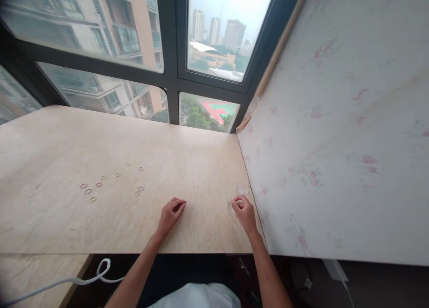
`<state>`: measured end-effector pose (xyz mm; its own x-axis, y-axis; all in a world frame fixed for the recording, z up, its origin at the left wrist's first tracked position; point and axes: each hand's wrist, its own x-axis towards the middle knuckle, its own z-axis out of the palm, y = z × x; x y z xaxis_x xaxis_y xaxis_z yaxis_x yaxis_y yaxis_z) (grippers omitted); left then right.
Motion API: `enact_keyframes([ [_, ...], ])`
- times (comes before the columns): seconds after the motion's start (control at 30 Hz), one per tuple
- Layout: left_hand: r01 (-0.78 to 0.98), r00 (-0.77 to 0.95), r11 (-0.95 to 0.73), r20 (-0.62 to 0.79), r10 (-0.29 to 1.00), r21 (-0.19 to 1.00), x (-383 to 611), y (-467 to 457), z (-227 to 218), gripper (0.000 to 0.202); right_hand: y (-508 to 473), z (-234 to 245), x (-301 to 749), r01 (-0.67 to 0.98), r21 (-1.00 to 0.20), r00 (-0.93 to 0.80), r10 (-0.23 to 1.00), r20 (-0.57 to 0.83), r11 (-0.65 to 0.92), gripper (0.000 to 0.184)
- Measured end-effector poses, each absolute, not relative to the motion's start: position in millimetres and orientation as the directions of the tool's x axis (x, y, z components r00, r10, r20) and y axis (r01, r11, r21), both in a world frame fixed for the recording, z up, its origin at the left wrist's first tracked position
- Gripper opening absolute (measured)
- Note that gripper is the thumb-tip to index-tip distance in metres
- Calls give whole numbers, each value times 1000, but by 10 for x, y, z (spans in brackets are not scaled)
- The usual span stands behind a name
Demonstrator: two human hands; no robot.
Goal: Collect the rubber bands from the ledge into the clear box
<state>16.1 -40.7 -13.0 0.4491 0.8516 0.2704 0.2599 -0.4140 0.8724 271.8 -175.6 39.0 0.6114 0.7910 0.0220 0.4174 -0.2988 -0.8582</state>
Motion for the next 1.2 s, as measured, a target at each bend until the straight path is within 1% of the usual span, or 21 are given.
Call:
enact_keyframes([
  [0.17,285,455,-434,278,846,855,168,-394,-120,20,-1958,410,2975,491,-787,663,747,60,-373,26],
  [0.27,301,450,-432,273,850,850,173,-395,-122,20,-1961,364,3036,566,-729,636,766,89,-385,27],
  [0.4,304,439,-423,268,857,854,181,-401,-126,19,-1965,290,3081,678,-607,573,815,85,-414,24],
  [0.47,306,436,-418,265,860,855,184,-402,-128,19,-1988,290,3085,704,-569,566,819,90,-424,24],
  [0.53,312,435,-412,257,863,857,187,-404,-129,19,-2027,313,3070,708,-564,578,808,117,-425,26],
  [0.7,313,426,-394,243,871,864,188,-407,-105,19,-2143,326,2889,697,-594,592,790,161,-402,32],
  [0.8,309,419,-381,235,877,871,192,-408,-74,18,-2186,202,2667,701,-624,549,820,160,-347,33],
  [0.9,301,408,-365,227,884,881,196,-406,-55,17,-2192,8,2432,707,-653,459,879,132,-271,34],
  [1.0,294,394,-350,221,892,889,197,-402,-62,18,-2164,-162,2274,749,-608,431,891,145,-263,35],
  [1.1,291,378,-347,226,898,891,199,-396,-88,18,-2119,-249,2216,784,-536,487,846,216,-315,40],
  [1.2,282,359,-341,231,904,897,202,-392,-110,17,-2089,-272,2217,796,-492,524,809,268,-352,47],
])
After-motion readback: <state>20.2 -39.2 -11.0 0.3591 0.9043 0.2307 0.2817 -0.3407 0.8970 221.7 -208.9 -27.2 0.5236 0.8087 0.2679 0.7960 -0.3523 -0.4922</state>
